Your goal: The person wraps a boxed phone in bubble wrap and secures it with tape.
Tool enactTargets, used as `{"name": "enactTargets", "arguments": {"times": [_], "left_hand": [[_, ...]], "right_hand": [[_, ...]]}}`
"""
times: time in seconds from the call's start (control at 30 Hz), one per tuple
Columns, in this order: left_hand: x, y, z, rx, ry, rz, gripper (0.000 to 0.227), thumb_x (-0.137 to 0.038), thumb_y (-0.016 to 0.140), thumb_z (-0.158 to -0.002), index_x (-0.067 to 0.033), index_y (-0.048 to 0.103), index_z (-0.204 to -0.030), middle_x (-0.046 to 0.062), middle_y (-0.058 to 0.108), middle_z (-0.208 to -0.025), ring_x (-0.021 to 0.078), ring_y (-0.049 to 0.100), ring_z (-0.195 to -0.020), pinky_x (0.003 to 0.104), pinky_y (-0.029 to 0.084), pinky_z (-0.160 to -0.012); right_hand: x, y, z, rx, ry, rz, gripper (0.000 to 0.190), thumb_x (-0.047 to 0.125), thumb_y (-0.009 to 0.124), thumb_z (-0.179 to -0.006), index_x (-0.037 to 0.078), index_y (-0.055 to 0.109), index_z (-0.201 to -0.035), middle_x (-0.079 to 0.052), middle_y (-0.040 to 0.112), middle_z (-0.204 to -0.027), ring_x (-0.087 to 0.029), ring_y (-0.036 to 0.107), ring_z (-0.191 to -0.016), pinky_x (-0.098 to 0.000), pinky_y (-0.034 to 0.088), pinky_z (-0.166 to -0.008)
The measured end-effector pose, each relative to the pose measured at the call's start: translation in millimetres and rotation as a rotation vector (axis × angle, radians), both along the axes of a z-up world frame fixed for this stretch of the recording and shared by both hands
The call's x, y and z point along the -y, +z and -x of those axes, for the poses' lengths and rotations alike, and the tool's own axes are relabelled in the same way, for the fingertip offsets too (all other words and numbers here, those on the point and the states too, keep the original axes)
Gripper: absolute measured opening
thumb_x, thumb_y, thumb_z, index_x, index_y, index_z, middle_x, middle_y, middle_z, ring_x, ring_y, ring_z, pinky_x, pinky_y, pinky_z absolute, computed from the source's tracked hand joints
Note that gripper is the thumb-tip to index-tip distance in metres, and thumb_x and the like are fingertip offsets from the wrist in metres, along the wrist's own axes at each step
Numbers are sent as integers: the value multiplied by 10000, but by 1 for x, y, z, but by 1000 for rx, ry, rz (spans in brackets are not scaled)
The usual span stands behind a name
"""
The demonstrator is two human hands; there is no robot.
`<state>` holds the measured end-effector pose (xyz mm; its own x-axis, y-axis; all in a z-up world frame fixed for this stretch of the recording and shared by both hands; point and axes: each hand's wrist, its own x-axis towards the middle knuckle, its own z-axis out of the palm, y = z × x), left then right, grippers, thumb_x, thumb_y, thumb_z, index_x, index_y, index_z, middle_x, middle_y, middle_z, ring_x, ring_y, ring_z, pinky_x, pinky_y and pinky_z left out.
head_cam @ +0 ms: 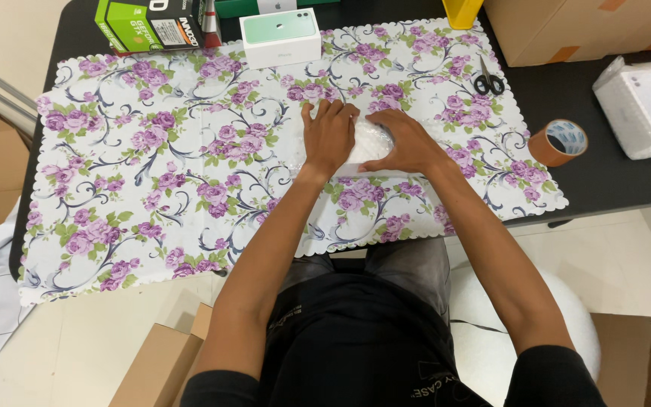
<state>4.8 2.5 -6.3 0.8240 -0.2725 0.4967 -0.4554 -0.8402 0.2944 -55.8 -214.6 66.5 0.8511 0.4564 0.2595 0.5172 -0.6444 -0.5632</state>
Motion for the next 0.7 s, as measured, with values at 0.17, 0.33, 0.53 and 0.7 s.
{"name": "enactTargets", "arguments": {"times": [0.17, 0.33, 0.53, 0.7], "left_hand": [[3, 3, 1, -61, 23, 22, 154, -186, 647, -1126, -266, 771, -1167, -29, 690, -1041, 172, 624, -1155, 533, 231, -1206], [3, 7, 3, 9, -4, -18, 129, -168, 650, -1141, -225, 765, -1145, 1, 687, -1032, 194, 624, -1170, 530, 231, -1199], [0, 1, 2, 187, -53, -131, 78, -184, 732, -1098, -204, 806, -1111, 22, 740, -1025, 192, 655, -1141, 511, 257, -1190], [2, -6, -2, 244, -46, -124, 93, -164, 754, -1073, -211, 821, -1116, 9, 745, -1034, 185, 661, -1124, 507, 280, -1183]], "right_hand": [[-2, -4, 1, 96, 16, -6, 978, 477, 1094, -723, 116, 708, -1547, -127, 686, -1601, -355, 596, -1549, -500, 465, -1313], [2, -13, -2, 85, 11, -27, 851, 438, 1106, -725, 80, 772, -1422, -180, 726, -1531, -392, 659, -1474, -513, 504, -1268], [3, -19, -1, 196, 10, 8, 826, 433, 1113, -721, 47, 819, -1390, -164, 786, -1458, -355, 697, -1431, -466, 503, -1261], [3, -23, -5, 250, 4, 37, 832, 490, 1107, -719, 68, 819, -1375, -135, 799, -1436, -325, 704, -1410, -445, 504, -1252]]}}
